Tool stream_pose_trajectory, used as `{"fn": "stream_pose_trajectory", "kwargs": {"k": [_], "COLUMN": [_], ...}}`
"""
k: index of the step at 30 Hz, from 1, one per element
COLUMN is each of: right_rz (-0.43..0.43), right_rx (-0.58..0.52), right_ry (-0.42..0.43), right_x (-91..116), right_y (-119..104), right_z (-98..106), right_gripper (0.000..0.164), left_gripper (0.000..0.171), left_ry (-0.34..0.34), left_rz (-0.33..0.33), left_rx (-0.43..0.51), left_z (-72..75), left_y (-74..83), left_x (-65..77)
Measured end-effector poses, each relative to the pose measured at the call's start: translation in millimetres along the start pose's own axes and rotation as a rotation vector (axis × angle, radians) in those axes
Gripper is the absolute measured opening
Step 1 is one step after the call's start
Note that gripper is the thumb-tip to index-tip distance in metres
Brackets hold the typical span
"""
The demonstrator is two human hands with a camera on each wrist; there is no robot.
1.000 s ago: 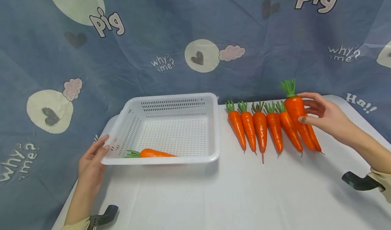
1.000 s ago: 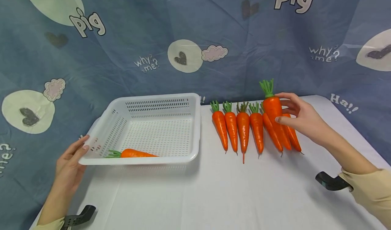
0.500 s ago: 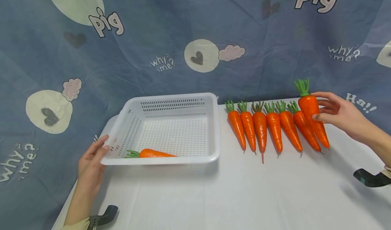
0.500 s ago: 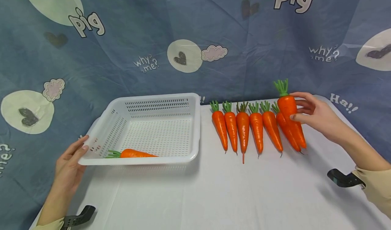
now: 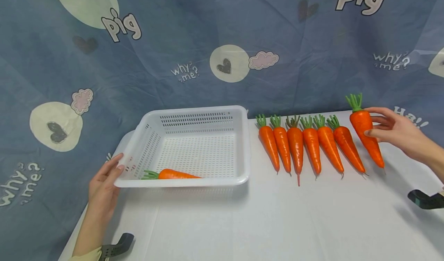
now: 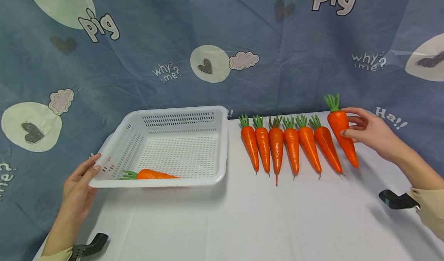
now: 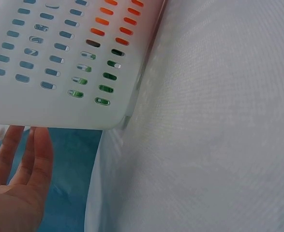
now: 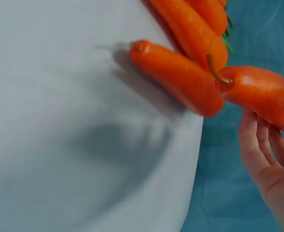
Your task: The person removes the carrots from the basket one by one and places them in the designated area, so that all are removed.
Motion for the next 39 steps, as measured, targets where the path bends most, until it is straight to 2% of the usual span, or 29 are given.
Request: {"fn": "stream_pose_trajectory", "kwargs": {"k": [17,29,39], "right_rz": [-0.069,-0.08,-0.074], "right_rx": [0.039,0.116,0.147], "right_ry": [-0.042,-0.108,-0.162], "right_x": [-10,-17,-19], "right_y": [32,52,57], "right_z": [0,-11,-21], "right_gripper": [0.081,0.077,0.073], "left_gripper": [0.049,0.05,0.049], "left_ry": [0.002,0.004,0.004], "left_rz": [-0.012,-0.004,-0.012], "left_rx": [0.002,0.003,-0.006], "left_z": [1.3,1.8,1.8], "left_y": [-0.5,-1.0,-1.4], "left_x": [-0.5,-0.4,-1.3]}}
Point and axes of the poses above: each hand's wrist, its own x-axis away from the middle knuckle, its own z-axis out of the back of the hand, y = z × x, the point moved 9 cm from there along -x, towards the middle knuckle, and after that the axes turned 9 degrees about x, right-handed, at the moved point
